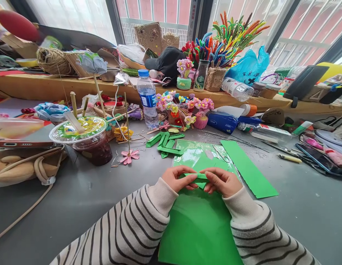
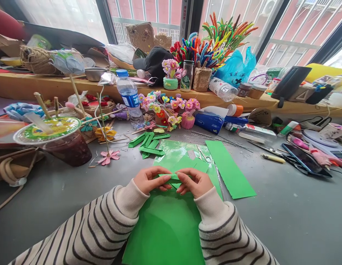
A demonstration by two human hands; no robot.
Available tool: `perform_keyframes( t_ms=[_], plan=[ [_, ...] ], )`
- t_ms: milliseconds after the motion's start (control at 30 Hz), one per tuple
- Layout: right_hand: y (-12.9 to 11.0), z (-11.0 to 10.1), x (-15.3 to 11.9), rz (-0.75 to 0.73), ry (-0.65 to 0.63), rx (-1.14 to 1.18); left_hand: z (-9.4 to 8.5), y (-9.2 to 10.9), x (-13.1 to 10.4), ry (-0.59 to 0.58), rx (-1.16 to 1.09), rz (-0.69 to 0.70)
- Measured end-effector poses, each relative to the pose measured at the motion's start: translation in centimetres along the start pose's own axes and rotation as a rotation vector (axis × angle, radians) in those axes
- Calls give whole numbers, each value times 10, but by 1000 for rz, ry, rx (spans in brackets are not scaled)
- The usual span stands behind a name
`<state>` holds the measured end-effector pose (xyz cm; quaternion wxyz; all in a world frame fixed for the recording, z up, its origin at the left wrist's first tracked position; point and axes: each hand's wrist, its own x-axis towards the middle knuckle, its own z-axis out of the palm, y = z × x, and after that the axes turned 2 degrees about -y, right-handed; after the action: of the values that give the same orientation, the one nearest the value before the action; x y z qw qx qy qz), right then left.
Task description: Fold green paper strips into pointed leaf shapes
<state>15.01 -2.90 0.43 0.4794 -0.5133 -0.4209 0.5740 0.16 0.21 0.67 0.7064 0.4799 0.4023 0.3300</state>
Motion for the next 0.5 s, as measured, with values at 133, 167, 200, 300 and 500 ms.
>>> perform_keyframes(
  t_ms=[133, 167, 200, 300, 500],
  plan=[
    [2, 2, 0, -57, 39, -36, 0, -3, 1, 26, -4, 10],
    [2, 2, 0, -65, 46, -44, 0, -3, 1, 30, -9, 14],
    [3, 2, 0, -70, 51, -50, 0, -4, 1, 32, -15, 17],
    [3, 2, -1, -70, 62, -64, 0, -5, 1, 36, -28, 24],
    [3, 2, -1, -100, 87, -94, 0, -4, 1, 30, -40, 33]
  ],
)
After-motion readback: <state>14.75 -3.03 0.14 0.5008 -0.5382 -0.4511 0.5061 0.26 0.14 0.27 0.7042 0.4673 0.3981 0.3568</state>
